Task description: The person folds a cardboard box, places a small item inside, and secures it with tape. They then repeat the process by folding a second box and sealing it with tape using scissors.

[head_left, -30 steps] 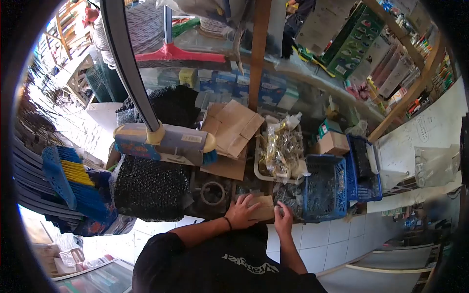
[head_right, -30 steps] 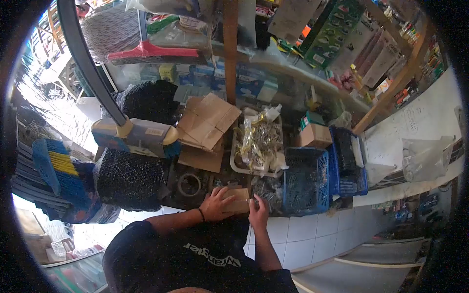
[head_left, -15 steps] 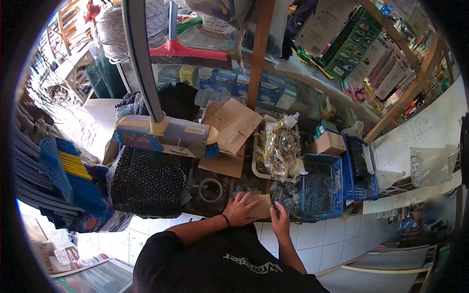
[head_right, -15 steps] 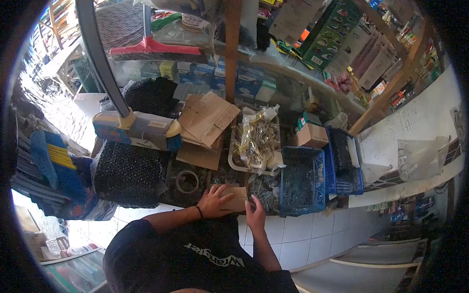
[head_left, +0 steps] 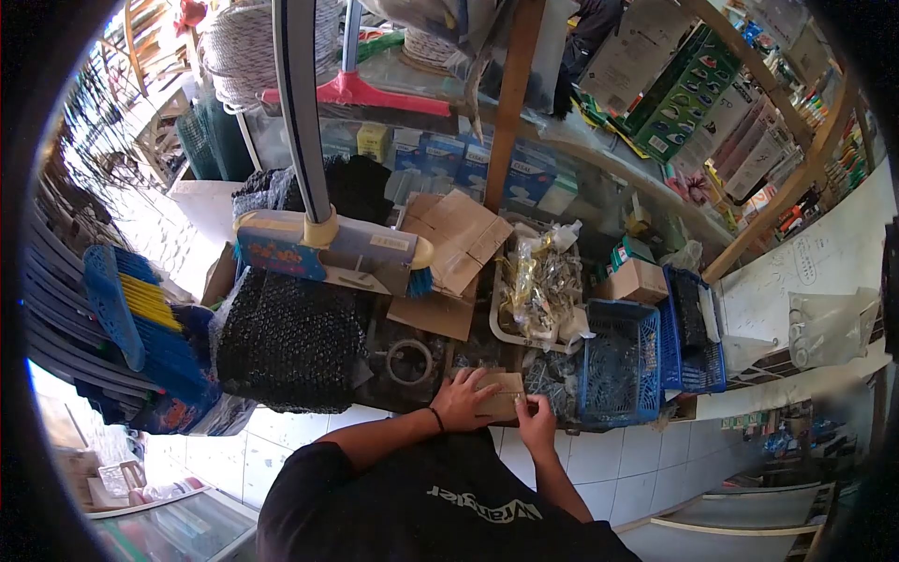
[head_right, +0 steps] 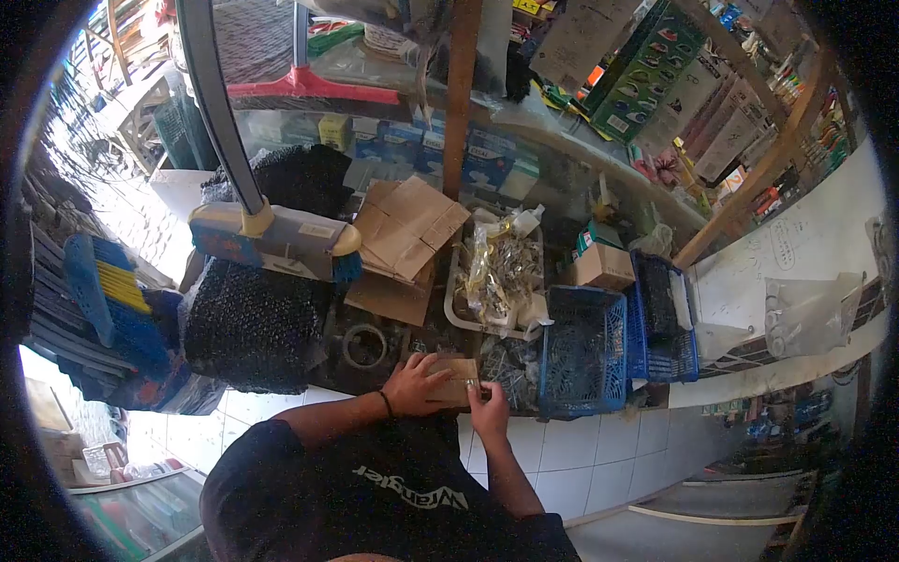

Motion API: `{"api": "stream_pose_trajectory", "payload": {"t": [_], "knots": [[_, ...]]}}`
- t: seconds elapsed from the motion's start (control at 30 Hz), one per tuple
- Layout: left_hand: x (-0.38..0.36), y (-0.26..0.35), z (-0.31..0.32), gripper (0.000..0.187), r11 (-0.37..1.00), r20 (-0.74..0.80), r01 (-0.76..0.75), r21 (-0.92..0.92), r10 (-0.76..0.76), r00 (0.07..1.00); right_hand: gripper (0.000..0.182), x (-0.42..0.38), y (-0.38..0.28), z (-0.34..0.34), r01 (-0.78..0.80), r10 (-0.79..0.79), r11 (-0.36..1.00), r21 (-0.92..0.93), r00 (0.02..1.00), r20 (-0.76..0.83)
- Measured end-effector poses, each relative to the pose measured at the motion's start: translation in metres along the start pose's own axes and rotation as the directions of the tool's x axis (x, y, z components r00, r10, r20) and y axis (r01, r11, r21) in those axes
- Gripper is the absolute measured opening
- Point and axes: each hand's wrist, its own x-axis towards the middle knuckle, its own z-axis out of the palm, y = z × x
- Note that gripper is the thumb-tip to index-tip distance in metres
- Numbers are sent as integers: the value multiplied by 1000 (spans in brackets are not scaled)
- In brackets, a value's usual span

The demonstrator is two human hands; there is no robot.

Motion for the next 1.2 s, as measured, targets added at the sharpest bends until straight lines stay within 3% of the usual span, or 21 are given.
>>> {"api": "stream_pose_trajectory", "payload": {"t": [0.07,0.33,0.43,0.53,0.63,0.73,0.77,0.87,0.9,1.0,1.13,1.2], "knots": [[0,-2,3,64,1000,-9,-8,-14,8,1000,29,5,-2,5,120,-115,992,39,987,-115],[0,-3,6,63,999,-53,-30,31,32,998,32,-2,-6,0,-75,75,997,0,996,40],[0,0,1,63,1000,-44,-17,26,18,999,31,2,-5,4,-42,42,998,50,999,-7],[1,-5,6,63,999,-64,-33,23,34,997,29,5,-7,11,103,-94,991,89,990,-103],[2,-4,6,64,1000,-31,8,-22,-9,999,27,4,-14,5,10,-10,999,45,1000,-1],[0,-7,8,65,998,-42,-20,56,23,999,27,8,4,10,3,-3,1000,27,1000,16],[0,-10,14,65,999,-78,-46,11,46,996,27,9,11,13,29,-29,998,-61,1000,-8],[1,-9,11,64,999,-54,-32,14,33,998,26,4,-6,10,-4,8,998,62,998,-66],[-1,-8,13,64,999,-39,-42,9,42,998,25,1,-16,9,28,-29,999,-18,993,-118],[4,-7,6,64,999,-14,-53,-1,53,998,28,1,-13,13,167,-169,986,-29,973,-155],[1,-10,9,66,997,9,-70,-26,70,997,24,1,-10,-1,121,-122,992,-17,991,-48],[2,-15,4,67,997,28,-82,-15,82,996,18,-4,-12,-4,136,-136,991,-9,988,-76]]}}
